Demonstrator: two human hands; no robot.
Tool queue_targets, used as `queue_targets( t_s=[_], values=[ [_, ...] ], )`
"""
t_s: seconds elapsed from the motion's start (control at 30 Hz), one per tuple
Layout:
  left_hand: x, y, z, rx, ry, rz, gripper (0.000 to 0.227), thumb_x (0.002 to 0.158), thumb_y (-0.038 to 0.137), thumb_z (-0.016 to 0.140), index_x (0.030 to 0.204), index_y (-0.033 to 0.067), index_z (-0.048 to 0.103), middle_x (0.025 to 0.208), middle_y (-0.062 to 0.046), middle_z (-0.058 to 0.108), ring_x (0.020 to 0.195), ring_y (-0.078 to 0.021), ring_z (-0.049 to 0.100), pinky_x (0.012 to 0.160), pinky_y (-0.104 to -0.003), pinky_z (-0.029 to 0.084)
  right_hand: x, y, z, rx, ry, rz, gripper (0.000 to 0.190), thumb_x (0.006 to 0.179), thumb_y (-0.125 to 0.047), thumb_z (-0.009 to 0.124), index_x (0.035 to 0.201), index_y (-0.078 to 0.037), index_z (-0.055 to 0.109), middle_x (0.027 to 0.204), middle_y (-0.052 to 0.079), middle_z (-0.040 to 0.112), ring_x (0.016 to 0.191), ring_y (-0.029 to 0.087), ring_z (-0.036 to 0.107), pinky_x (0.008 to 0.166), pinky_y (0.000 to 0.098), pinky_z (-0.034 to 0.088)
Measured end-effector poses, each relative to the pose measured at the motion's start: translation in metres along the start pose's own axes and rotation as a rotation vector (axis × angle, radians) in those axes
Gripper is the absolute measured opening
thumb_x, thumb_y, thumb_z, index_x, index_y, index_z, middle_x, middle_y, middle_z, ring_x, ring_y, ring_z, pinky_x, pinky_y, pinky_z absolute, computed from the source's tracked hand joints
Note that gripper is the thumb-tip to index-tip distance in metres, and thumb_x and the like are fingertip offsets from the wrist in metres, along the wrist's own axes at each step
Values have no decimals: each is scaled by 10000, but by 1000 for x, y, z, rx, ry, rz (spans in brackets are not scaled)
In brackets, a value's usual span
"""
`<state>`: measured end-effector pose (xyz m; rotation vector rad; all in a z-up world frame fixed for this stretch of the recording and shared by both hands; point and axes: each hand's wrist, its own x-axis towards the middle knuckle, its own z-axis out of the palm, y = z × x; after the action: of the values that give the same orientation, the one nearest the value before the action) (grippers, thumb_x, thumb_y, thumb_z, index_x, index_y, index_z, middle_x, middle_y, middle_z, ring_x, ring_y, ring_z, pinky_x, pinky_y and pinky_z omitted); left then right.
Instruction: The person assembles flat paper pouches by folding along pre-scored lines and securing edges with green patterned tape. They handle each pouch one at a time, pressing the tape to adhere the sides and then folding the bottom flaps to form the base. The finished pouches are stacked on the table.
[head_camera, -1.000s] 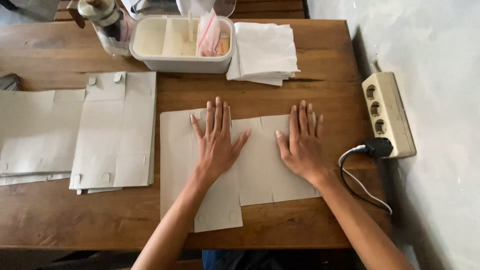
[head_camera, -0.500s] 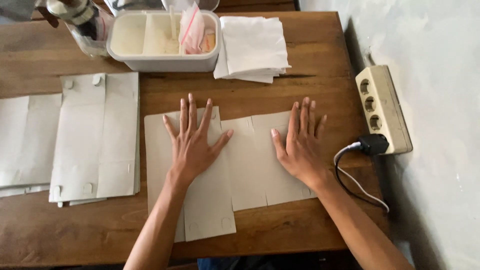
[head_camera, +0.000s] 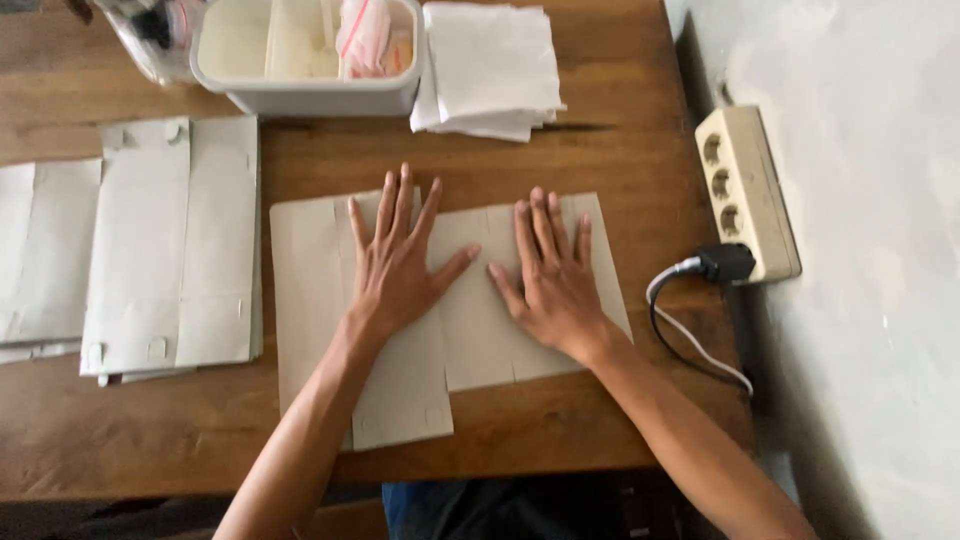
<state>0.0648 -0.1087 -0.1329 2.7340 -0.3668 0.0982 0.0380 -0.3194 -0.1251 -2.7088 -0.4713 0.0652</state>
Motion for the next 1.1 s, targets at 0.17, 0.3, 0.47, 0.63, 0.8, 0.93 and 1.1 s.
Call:
queue_targets(
  t_s=[0.17,0.3,0.47,0.63,0.8,0.93,1.1],
  values=[
    [3,1,-2,5,-8,-5,895,911,698,560,1611,188,333,1697,-182,171,1568,-350,162,1171,-740,60,-8,8,-13,-52,28,98,811,1054,-503,424,1585,78,230,1664,324,125,1547,464,109,1168,729,38],
    [-3,0,-4,-30,-21,4,916,898,704,582,1600,157,360,1692,-208,175,1566,-374,165,1170,-741,46,-12,29,-11,-112,51,169,838,1032,-492,459,1578,104,236,1638,360,181,1523,515,166,1155,756,80],
    [-5,10,-10,-112,-15,112,940,874,670,645,1587,123,371,1696,-236,115,1570,-407,98,1173,-732,2,-11,55,-14,-117,-4,305,708,1064,-395,317,1607,41,189,1677,296,110,1556,451,87,1178,722,84],
    [-11,23,13,-130,-77,188,969,835,750,629,1555,135,420,1693,-232,127,1570,-406,100,1183,-715,-30,-13,37,-10,-131,108,227,674,1056,-290,416,1588,87,248,1642,355,175,1532,502,140,1166,728,115],
    [-15,20,15,-74,-104,237,979,847,740,625,1581,145,367,1688,-205,182,1575,-353,132,1205,-703,-8,-10,20,14,-124,113,63,676,1058,-350,423,1595,40,301,1675,311,157,1566,446,75,1106,788,-85],
    [-15,19,16,-71,-88,222,990,846,744,632,1595,161,352,1696,-187,169,1581,-340,129,1209,-699,-7,-10,21,12,-82,89,44,674,1074,-335,413,1601,57,264,1673,317,138,1567,430,75,1125,771,-76],
    [-15,18,16,-77,-66,244,998,838,744,647,1593,157,362,1690,-200,191,1575,-357,153,1208,-698,-7,-11,20,10,-57,61,21,674,1097,-351,388,1612,49,219,1691,283,95,1571,409,46,1162,717,-77]
  ],
)
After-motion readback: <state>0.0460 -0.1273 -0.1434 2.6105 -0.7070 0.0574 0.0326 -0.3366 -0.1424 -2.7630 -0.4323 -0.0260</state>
